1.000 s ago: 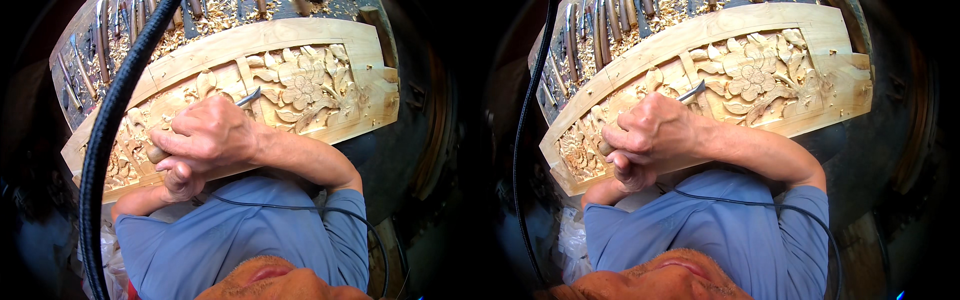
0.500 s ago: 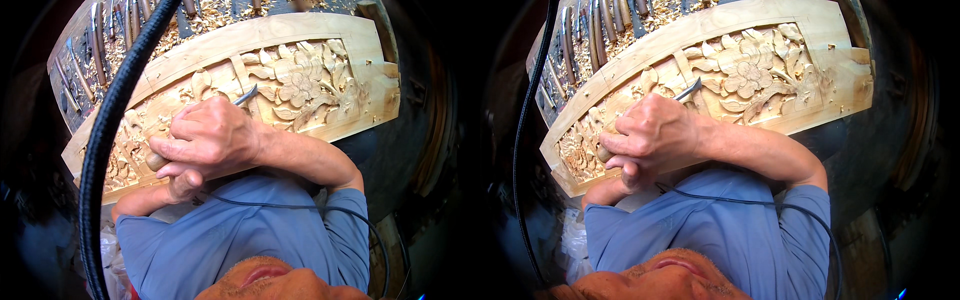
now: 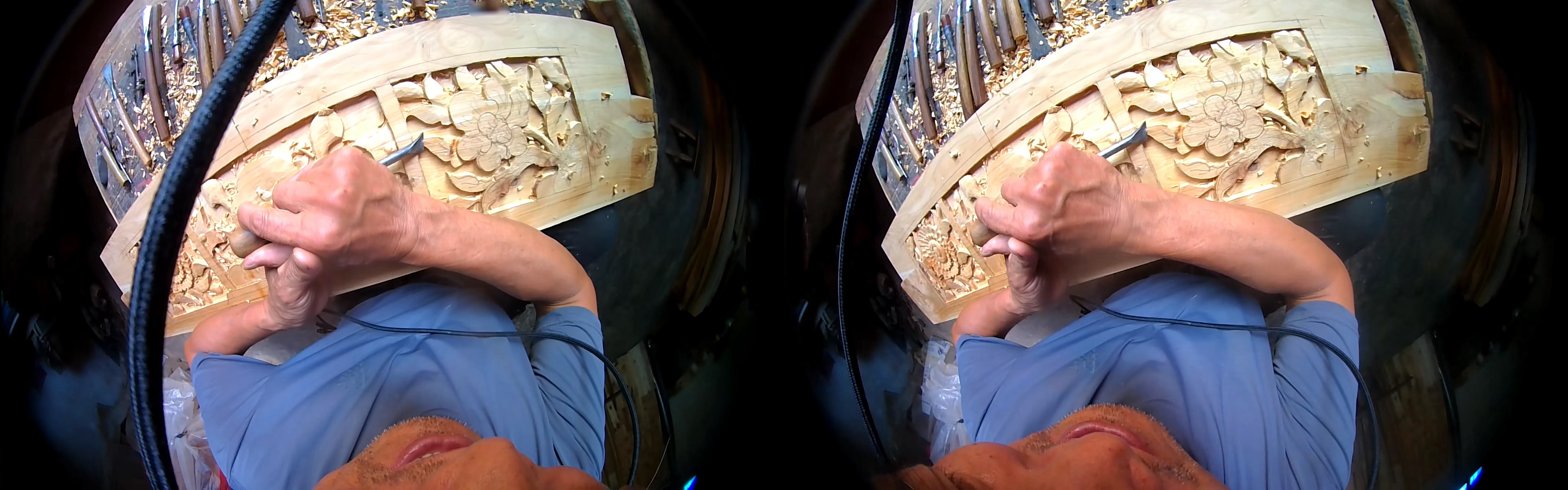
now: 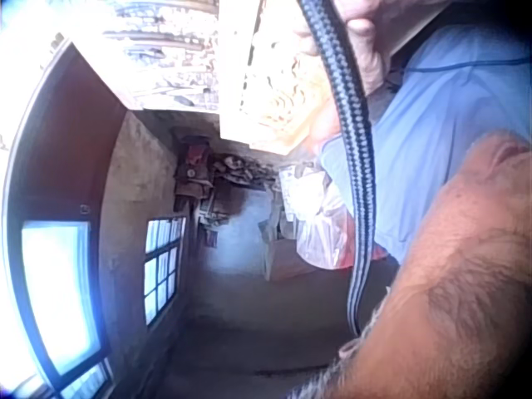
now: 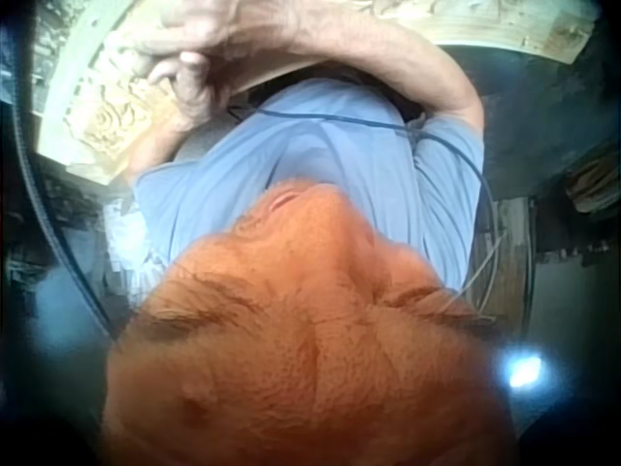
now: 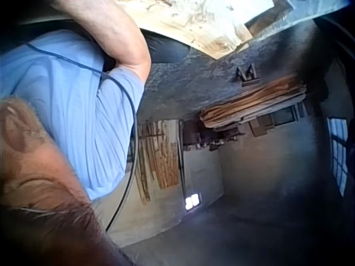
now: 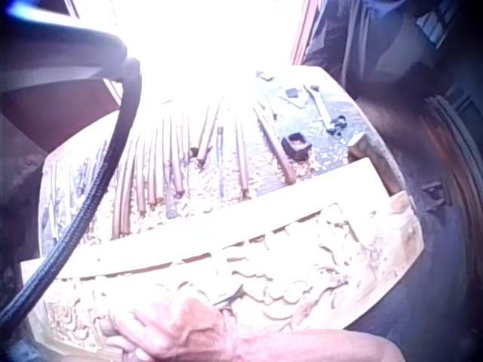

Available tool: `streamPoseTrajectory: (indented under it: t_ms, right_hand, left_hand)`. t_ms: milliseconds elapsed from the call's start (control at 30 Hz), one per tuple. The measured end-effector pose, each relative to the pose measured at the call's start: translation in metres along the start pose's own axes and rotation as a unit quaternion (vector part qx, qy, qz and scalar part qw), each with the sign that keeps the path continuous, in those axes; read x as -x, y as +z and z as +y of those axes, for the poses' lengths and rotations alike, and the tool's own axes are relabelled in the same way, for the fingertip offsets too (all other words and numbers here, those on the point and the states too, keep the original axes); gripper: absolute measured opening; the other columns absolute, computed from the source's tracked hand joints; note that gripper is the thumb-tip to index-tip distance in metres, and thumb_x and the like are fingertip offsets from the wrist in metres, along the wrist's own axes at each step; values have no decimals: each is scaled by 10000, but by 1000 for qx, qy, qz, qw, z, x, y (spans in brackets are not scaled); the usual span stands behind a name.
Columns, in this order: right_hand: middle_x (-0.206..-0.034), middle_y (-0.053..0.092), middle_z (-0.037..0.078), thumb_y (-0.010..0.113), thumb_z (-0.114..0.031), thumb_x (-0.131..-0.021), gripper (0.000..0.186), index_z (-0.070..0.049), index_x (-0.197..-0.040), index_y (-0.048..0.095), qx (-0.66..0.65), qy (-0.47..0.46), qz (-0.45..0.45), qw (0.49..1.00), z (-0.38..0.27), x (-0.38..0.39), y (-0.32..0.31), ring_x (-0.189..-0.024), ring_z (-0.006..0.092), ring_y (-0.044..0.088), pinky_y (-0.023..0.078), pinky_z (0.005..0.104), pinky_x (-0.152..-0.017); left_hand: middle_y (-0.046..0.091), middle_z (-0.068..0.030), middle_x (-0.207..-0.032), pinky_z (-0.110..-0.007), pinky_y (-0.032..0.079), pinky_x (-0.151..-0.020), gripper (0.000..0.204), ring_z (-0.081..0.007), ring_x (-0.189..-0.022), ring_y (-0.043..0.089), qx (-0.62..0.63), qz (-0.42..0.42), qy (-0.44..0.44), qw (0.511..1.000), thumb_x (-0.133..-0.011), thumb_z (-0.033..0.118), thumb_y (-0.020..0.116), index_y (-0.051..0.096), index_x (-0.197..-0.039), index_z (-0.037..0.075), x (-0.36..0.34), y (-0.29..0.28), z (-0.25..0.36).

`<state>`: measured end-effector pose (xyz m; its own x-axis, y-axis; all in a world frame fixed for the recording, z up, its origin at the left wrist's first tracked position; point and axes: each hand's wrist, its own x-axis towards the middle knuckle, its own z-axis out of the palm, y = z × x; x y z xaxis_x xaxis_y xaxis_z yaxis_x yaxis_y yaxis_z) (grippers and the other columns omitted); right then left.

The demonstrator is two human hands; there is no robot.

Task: The person carves floral designs into a wooden panel using various chisels and a mallet. They strike the chisel handles with the mallet to remove wood and create intricate patterns, switching between different tools as needed.

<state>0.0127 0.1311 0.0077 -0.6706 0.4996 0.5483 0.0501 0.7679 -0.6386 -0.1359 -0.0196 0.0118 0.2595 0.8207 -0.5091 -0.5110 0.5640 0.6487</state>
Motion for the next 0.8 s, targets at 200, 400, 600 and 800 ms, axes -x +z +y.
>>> streamPoseTrajectory:
  t_ms: [200, 400, 600, 800]
  right_hand:
    - [-683, 553, -1, 787, -499, -919, 438, -97, -1088, 744, 18, 21, -23, 999, -1, -3, -2, -492, 150, 630, 487, 329, -401]
    - [-621, 583, 36, 778, -466, -945, 402, -77, -955, 675, 14, 23, 28, 999, 0, -4, 1, -472, 175, 637, 497, 344, -398]
    - [-639, 560, 2, 789, -469, -930, 394, -96, -1042, 727, 28, 44, 55, 997, 2, -2, 3, -480, 145, 629, 493, 310, -400]
    - [-653, 568, -8, 842, -425, -879, 405, -100, -1106, 762, 19, 21, 48, 998, -1, -4, 1, -498, 143, 631, 517, 317, -422]
  left_hand:
    - [459, -26, -1575, -357, 400, -1247, 754, -186, -1494, 458, 98, 25, 13, 995, -1045, 445, 729, 319, -1639, 225, -6, 16, 13]
    - [449, -41, -1598, -393, 396, -1254, 747, -216, -1504, 453, 99, 29, 19, 994, -1055, 418, 724, 322, -1646, 201, -10, 13, 11]
    - [401, -60, -1656, -434, 329, -1296, 855, -239, -1548, 393, 58, 17, -17, 998, -1030, 519, 695, 290, -1679, 137, -18, 14, 24]
    - [482, -30, -1590, -363, 384, -1257, 672, -157, -1500, 448, 60, -10, 24, 998, -1097, 535, 582, 416, -1601, 122, -10, 10, 12]
